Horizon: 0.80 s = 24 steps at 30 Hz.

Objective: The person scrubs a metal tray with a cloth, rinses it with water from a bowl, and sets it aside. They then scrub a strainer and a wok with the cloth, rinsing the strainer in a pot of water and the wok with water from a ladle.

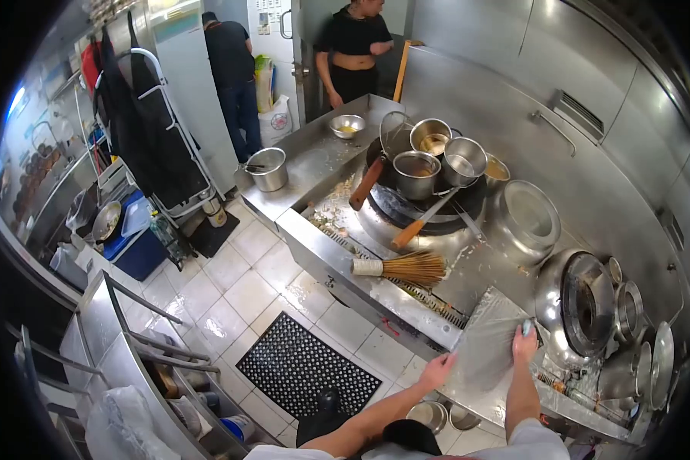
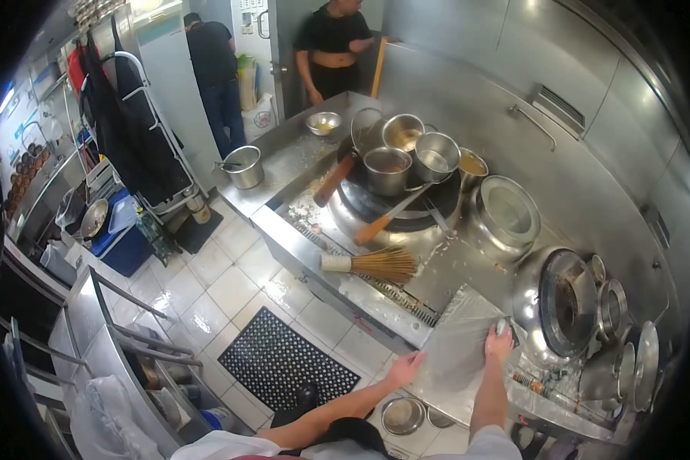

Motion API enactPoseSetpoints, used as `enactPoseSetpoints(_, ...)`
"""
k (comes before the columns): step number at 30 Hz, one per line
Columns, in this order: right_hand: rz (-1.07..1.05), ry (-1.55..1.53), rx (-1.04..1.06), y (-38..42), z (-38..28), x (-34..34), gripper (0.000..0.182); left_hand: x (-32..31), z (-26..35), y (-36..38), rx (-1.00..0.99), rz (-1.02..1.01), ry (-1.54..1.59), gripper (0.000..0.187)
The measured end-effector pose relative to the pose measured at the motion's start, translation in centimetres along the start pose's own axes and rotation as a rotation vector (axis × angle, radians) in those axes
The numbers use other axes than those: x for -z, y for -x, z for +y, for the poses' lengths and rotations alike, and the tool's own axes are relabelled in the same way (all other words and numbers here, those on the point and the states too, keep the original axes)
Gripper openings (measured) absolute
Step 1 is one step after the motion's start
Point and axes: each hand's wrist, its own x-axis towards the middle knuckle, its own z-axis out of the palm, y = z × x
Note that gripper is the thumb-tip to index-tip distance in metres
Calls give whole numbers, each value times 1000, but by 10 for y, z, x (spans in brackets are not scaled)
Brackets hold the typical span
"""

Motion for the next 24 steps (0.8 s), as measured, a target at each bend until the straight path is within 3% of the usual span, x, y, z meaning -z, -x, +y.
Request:
enactPoseSetpoints(2,1,113,-72,-12,-32,-14,54,5,12,6,22,-24,-21,65)
enactPoseSetpoints(4,25,137,284,31,-63,-66,59,8,25,6,57,-61,-21,66)
enactPoseSetpoints(5,21,144,251,36,-54,-62,59,8,28,8,64,-75,28,67)
enactPoseSetpoints(7,-89,83,661,38,-43,-65,61,15,30,14,13,-50,47,67)
enactPoseSetpoints(8,16,146,537,28,-35,-43,59,14,29,11,-11,-6,-19,65)
enactPoseSetpoints(9,-31,-37,238,15,-43,1,51,12,22,11,-29,28,-77,63)
enactPoseSetpoints(10,20,-18,-39,-17,-4,7,44,11,-3,-4,-23,-2,-100,62)
enactPoseSetpoints(11,99,-54,-149,-21,-26,46,38,-5,-29,-21,-19,-58,-113,61)
enactPoseSetpoints(12,179,-56,-201,-26,-4,23,36,-6,-32,-18,-131,-58,-78,58)
enactPoseSetpoints(13,82,-239,-222,-26,-15,11,38,-1,-27,-19,-206,-86,-232,57)
enactPoseSetpoints(14,200,-5,36,-17,-8,-33,41,-2,-118,-60,-764,90,-878,42)
enactPoseSetpoints(15,145,-9,293,7,-12,-65,46,-3,-40,-27,-362,-60,-275,51)
enactPoseSetpoints(16,-39,-96,521,55,-54,-51,52,1,30,-2,-109,-130,-185,51)
enactPoseSetpoints(18,-217,-180,588,114,-56,-27,54,6,12,-5,-213,-166,20,52)
enactPoseSetpoints(20,-273,-56,479,99,-25,20,55,7,37,5,-36,-98,3,53)
enactPoseSetpoints(22,131,48,302,39,43,7,59,-14,51,-1,98,-14,34,54)
enactPoseSetpoints(24,174,163,-67,-48,77,19,61,-9,48,0,122,-40,185,55)
